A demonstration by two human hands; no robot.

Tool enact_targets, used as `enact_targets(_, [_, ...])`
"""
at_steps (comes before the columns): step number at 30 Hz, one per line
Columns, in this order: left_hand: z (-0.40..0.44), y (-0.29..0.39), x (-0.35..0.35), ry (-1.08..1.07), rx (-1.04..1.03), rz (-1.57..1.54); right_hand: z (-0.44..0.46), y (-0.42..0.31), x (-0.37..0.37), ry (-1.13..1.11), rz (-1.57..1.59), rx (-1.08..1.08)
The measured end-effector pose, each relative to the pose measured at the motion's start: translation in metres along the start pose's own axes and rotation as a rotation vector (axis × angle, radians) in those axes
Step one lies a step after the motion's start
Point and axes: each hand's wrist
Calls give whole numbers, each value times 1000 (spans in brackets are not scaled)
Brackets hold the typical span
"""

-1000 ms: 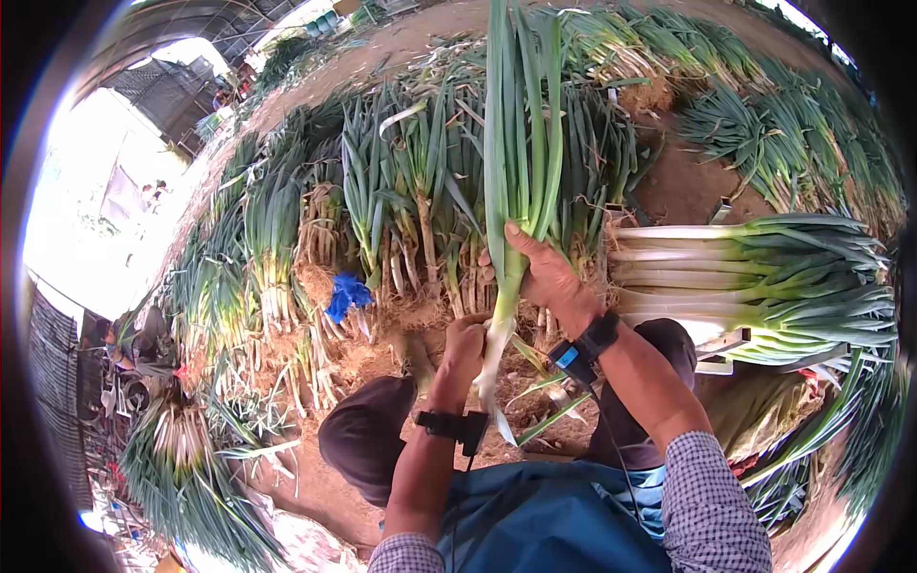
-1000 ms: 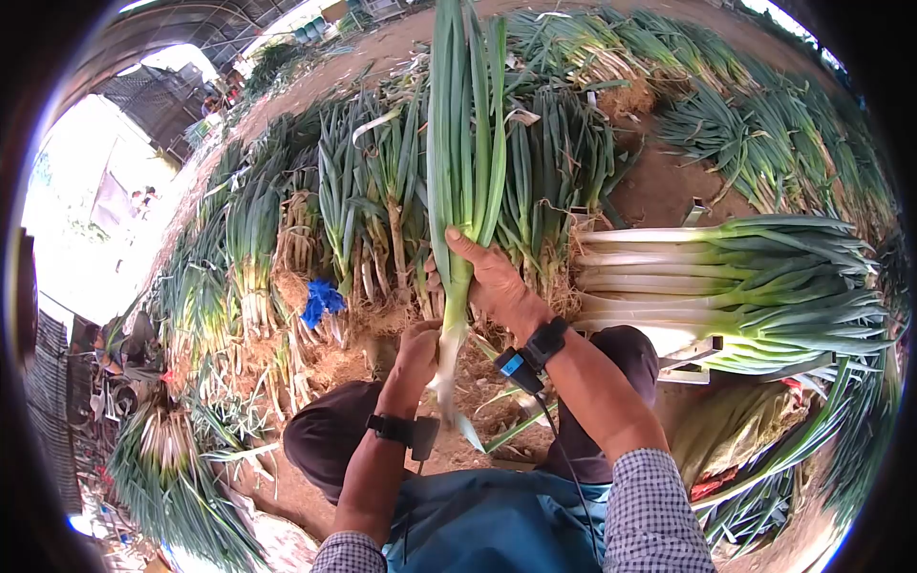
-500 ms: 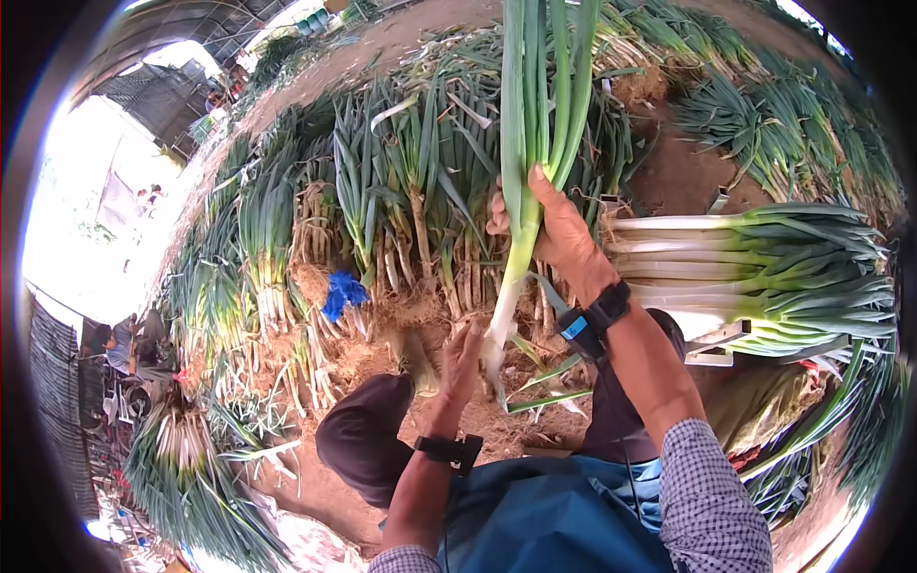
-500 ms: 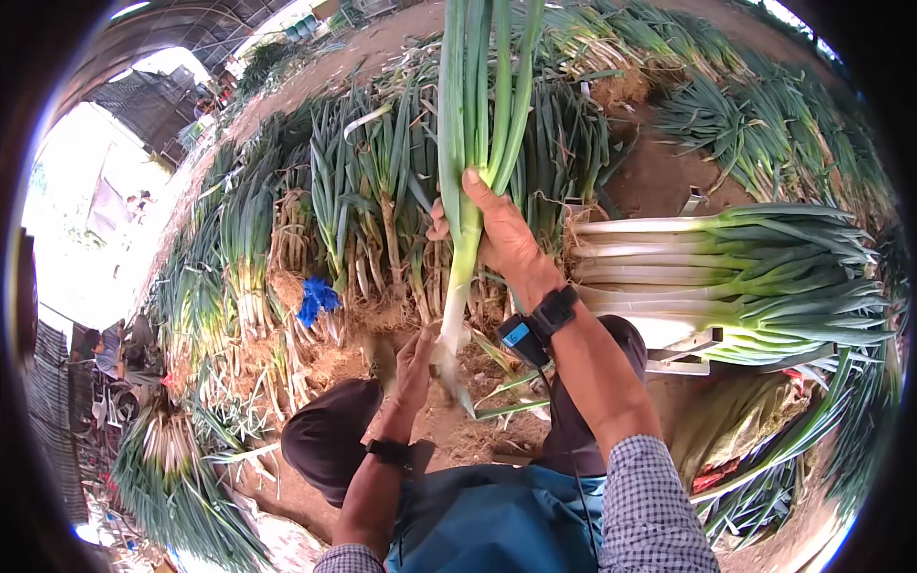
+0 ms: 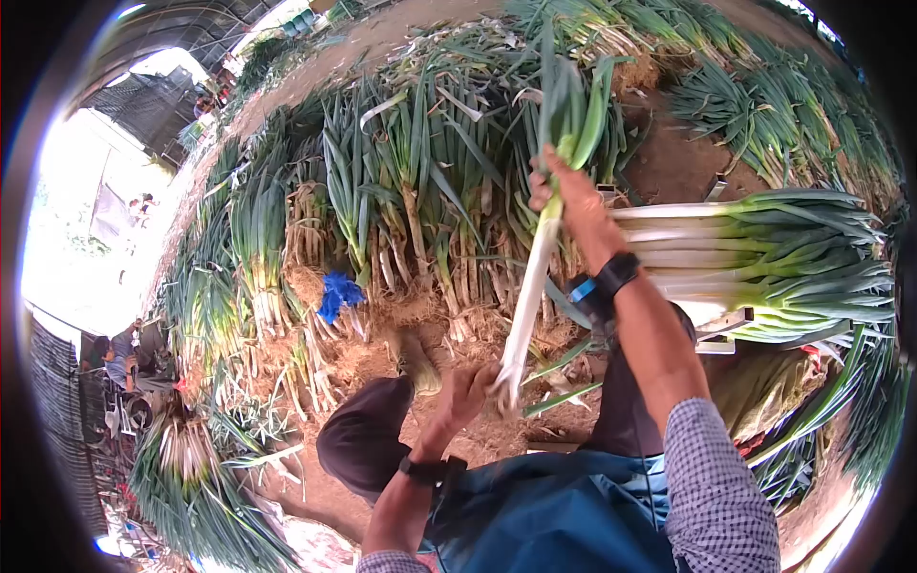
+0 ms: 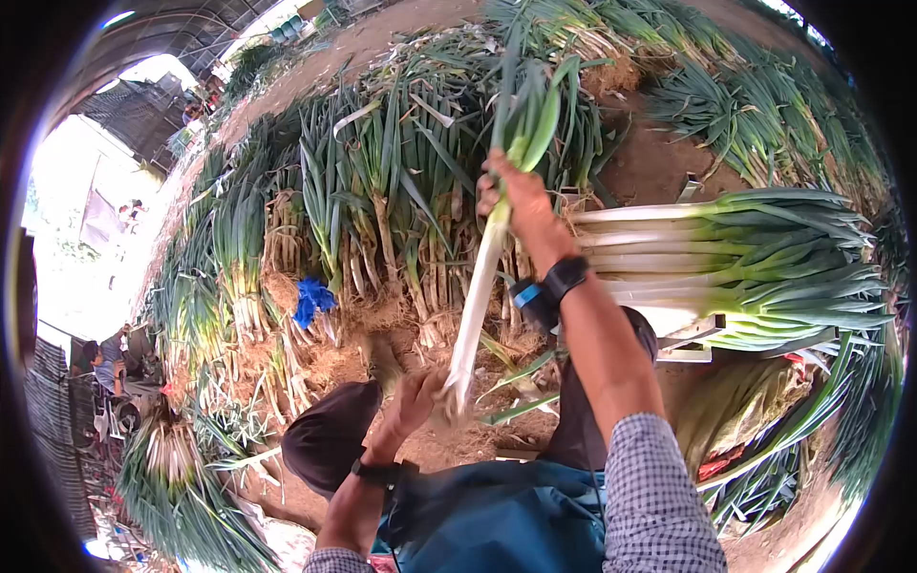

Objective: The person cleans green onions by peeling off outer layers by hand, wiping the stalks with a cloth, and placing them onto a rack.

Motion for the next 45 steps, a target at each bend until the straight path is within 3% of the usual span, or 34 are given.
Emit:
enact_targets(9, [-90,-64,-9,46,226,35,21,-37,39,109,-185,226])
enact_targets(10, [-103,-77,-5,-84,324,136,23,-48,44,125,-193,254])
enact_targets(13, [-110,-86,-6,-98,551,87,23,-80,60,153,-171,295])
enact_targets(14, [-97,-63,6,-157,633,219,22,-80,58,150,-165,300])
enact_targets(17, [-64,-53,5,157,246,335,11,-74,37,209,-227,340])
enact_targets(20, [-4,-3,8,315,-59,641,8,-61,15,181,-226,398])
enact_targets(21, [14,19,7,306,-65,698,7,-58,7,165,-206,384])
enact_targets(23, [48,7,-10,377,-164,538,-1,-53,-15,233,-240,328])
enact_targets(26, [53,5,-15,114,98,108,-15,-56,-26,-47,-151,349])
enact_targets(29, [41,1,-31,140,42,-333,-26,-60,-22,-178,47,270])
enact_targets(30, [44,-25,-36,159,-23,-292,-24,-59,-20,-129,14,264])
enact_targets(32, [37,-35,-36,138,39,-291,-19,-47,-13,-47,-32,244])
enact_targets(36, [28,-6,-36,113,209,-354,-22,-31,-11,86,-138,239])
enact_targets(37, [29,-12,-35,109,260,-333,-21,-29,-14,112,-172,249])
enact_targets(38, [35,-68,-38,6,381,-303,-23,-25,-20,140,-218,238])
enact_targets(41, [39,-94,-20,46,186,423,-32,-14,-29,76,-266,324])
enact_targets(42, [40,-110,-16,131,288,69,-33,-15,-33,43,-265,366])
enact_targets(45, [26,-146,-9,-70,387,917,-42,-26,-48,-40,-245,428])
Point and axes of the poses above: each hand's wrist, its own z-axis towards the middle knuckle, its own x-axis out of the back of the hand, y = z × x, and after that the axes turned 13 degrees about -y, right-handed
